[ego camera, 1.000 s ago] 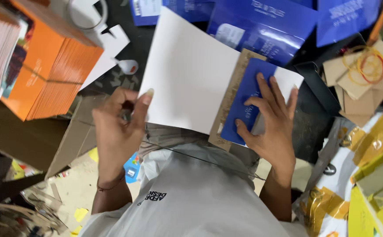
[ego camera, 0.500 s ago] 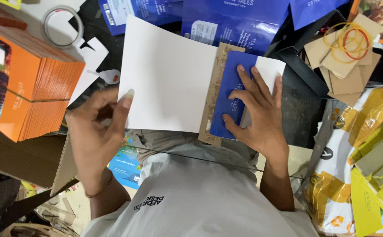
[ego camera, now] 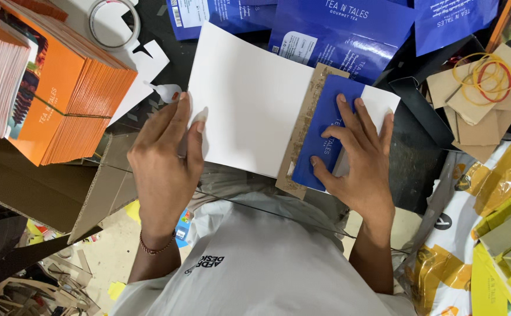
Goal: The person repeatedly places blue tea packets onto a white surface, applies adhesive tape to seal them, and then moves the sealed packets aside. The process is repeated for multiple packets in a continuous assembly line fashion.
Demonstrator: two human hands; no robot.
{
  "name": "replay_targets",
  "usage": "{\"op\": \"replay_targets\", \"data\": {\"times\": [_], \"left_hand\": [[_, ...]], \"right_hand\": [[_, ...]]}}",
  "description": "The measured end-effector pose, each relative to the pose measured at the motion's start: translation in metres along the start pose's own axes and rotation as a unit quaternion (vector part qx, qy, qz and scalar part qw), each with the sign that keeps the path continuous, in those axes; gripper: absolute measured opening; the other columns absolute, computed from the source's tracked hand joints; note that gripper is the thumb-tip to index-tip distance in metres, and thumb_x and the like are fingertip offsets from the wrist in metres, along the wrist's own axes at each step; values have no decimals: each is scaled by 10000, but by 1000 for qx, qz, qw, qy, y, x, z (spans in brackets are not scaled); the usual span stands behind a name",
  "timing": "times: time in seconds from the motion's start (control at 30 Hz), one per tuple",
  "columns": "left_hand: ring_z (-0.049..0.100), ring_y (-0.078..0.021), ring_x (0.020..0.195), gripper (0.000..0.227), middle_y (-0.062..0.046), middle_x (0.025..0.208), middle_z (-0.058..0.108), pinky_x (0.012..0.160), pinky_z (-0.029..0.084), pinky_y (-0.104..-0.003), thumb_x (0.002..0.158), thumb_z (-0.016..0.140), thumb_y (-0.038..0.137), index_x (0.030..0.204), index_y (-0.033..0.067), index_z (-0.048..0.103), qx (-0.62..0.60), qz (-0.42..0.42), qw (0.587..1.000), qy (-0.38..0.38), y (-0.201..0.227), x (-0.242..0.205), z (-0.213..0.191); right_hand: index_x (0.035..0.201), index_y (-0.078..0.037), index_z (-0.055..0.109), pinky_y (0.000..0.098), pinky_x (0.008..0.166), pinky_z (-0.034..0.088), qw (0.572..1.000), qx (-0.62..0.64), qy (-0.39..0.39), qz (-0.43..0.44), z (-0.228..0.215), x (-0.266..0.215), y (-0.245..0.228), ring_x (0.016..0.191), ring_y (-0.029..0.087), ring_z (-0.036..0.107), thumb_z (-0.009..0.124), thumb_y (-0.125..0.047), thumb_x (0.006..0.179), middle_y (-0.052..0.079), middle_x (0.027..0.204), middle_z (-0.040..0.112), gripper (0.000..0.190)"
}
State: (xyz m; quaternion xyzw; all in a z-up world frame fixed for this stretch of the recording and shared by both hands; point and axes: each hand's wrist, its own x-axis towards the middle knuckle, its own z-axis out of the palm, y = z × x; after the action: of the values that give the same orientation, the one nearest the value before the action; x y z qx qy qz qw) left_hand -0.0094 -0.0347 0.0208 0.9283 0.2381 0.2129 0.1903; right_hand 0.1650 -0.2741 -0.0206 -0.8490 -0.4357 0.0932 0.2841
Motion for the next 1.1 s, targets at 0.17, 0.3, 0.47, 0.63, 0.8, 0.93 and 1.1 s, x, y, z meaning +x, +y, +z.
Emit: {"op": "replay_targets", "data": {"times": [0.17, 0.3, 0.47, 0.63, 0.8, 0.93, 1.1], "left_hand": [[618, -419, 1187, 332, -217, 1457, 612, 907, 583, -506, 1066, 652, 79, 1371, -53, 651, -20, 0, 1000, -5, -3, -2, 1], [659, -223, 881, 260, -124, 1043, 738, 803, 522, -394, 1061, 717, 58, 1305, -23, 685, -71, -27, 996, 38, 1, -1, 0], [736, -227, 825, 318, -100, 931, 753, 793, 567, -379, 1038, 766, 112, 1311, -36, 698, -90, -51, 993, 52, 6, 4, -1], [583, -230, 814, 339, -125, 948, 646, 699, 557, -366, 1113, 626, 58, 1428, -65, 598, -24, 53, 998, 33, 7, -3, 8], [549, -292, 848, 387, -145, 1091, 611, 768, 527, -418, 1126, 656, 9, 1490, -40, 535, 42, 94, 994, 44, 14, -10, 12], [570, -287, 859, 402, -133, 1133, 629, 787, 536, -411, 1126, 668, -15, 1500, -9, 522, 51, 102, 992, 52, 14, -11, 15], [576, -269, 869, 429, -117, 1126, 654, 784, 529, -397, 1112, 679, -73, 1503, 5, 518, 34, 103, 992, 57, 12, -11, 19]], "right_hand": [[1137, -144, 613, 695, 1278, 21, 1000, 1, -2, 6, 0, -1, -1, 1589, 390, 312, 733, -248, 904, 101, 1660, 421, 282], [1147, -140, 603, 715, 1271, 21, 1000, 2, -1, 0, 0, -2, 0, 1592, 390, 308, 749, -237, 899, 97, 1667, 404, 304], [1143, -145, 602, 700, 1259, 29, 1000, -6, -1, -2, 0, -1, 3, 1586, 378, 317, 756, -256, 857, 116, 1670, 406, 343], [1148, -149, 609, 690, 1274, 3, 1000, 12, -2, 4, -1, -1, -1, 1596, 363, 298, 749, -239, 888, 96, 1670, 400, 308], [1168, -145, 600, 685, 1278, 3, 1000, 4, -7, 0, -1, -1, -1, 1595, 392, 298, 735, -256, 908, 113, 1671, 397, 313], [1172, -138, 593, 677, 1278, -2, 1000, 7, -8, 2, -2, -1, -3, 1593, 402, 303, 724, -250, 913, 125, 1670, 399, 311], [1168, -142, 596, 681, 1285, 0, 1000, 5, -3, 1, 0, -1, -1, 1591, 400, 311, 734, -255, 913, 117, 1664, 409, 311]]}}
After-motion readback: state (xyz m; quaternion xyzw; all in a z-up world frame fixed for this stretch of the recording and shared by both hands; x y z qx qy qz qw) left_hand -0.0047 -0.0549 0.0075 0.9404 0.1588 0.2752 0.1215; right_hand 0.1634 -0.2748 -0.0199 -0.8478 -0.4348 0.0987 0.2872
